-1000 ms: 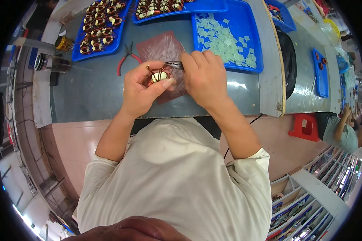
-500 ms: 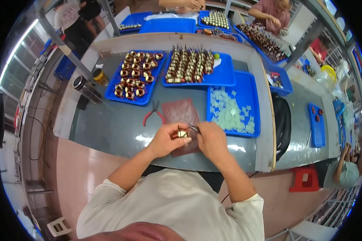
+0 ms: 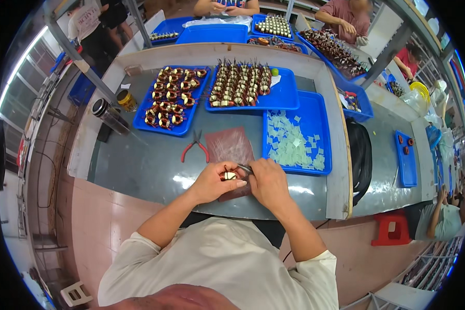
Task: The recorder is assembling small copper-wound electronic components by adding plastic spacers and using pliers.
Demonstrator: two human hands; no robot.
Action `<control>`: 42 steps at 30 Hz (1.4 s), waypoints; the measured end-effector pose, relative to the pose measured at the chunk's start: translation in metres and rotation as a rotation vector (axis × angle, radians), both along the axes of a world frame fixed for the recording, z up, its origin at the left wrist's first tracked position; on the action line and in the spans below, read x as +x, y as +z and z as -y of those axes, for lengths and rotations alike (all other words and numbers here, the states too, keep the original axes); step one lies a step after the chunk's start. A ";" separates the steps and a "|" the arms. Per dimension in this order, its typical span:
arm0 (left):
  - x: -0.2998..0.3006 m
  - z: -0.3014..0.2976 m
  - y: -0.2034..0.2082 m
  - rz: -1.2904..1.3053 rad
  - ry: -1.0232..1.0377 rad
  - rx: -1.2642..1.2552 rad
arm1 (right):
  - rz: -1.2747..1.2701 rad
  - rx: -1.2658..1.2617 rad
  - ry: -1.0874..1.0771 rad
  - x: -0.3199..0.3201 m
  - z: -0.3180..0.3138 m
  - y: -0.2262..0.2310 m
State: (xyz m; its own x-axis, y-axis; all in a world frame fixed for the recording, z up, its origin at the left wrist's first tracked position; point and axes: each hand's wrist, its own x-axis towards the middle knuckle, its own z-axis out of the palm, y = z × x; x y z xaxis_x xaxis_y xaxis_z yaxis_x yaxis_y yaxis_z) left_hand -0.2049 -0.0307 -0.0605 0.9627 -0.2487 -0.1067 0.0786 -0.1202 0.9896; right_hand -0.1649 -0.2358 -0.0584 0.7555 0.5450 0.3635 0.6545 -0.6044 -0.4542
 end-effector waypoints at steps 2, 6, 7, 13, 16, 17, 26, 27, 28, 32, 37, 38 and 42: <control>0.004 0.001 -0.005 0.042 0.028 -0.044 | 0.017 0.005 -0.003 0.003 -0.002 0.002; 0.004 0.001 0.011 0.318 0.151 0.198 | 0.135 0.049 -0.028 0.006 -0.008 0.006; 0.002 0.001 0.025 0.276 0.121 0.123 | 0.167 0.053 -0.016 0.006 -0.007 0.011; 0.005 0.003 0.013 0.443 0.176 0.167 | 0.115 0.043 -0.055 0.005 -0.008 0.007; -0.002 0.002 0.006 0.399 0.161 0.158 | 0.134 0.017 -0.068 -0.001 -0.009 0.006; -0.004 0.001 0.004 0.394 0.163 0.156 | 0.129 0.014 -0.065 -0.003 -0.010 0.006; 0.002 -0.008 0.000 0.415 0.086 0.107 | -0.027 0.044 -0.008 -0.003 -0.006 0.002; 0.005 -0.010 -0.001 0.447 0.065 0.150 | -0.140 0.051 0.009 -0.001 -0.004 0.005; 0.007 -0.011 -0.001 0.480 0.043 0.192 | -0.251 0.060 0.024 0.000 -0.003 0.010; 0.008 -0.011 0.004 0.361 -0.008 0.185 | -0.454 0.090 -0.016 0.002 -0.007 0.023; 0.003 -0.004 0.000 0.228 0.121 -0.052 | -0.230 0.166 -0.064 0.008 -0.009 0.012; 0.002 -0.004 0.001 0.194 0.140 -0.103 | -0.234 0.173 -0.063 0.008 -0.009 0.010; 0.004 -0.005 0.001 0.165 0.091 -0.115 | -0.191 0.152 -0.089 0.005 -0.005 0.003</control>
State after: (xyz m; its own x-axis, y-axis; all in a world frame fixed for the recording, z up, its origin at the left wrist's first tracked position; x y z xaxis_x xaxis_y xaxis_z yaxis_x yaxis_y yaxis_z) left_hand -0.2010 -0.0254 -0.0599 0.9837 -0.1616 0.0787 -0.0807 -0.0057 0.9967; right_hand -0.1595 -0.2308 -0.0555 0.8608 0.4234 0.2823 0.4956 -0.5714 -0.6542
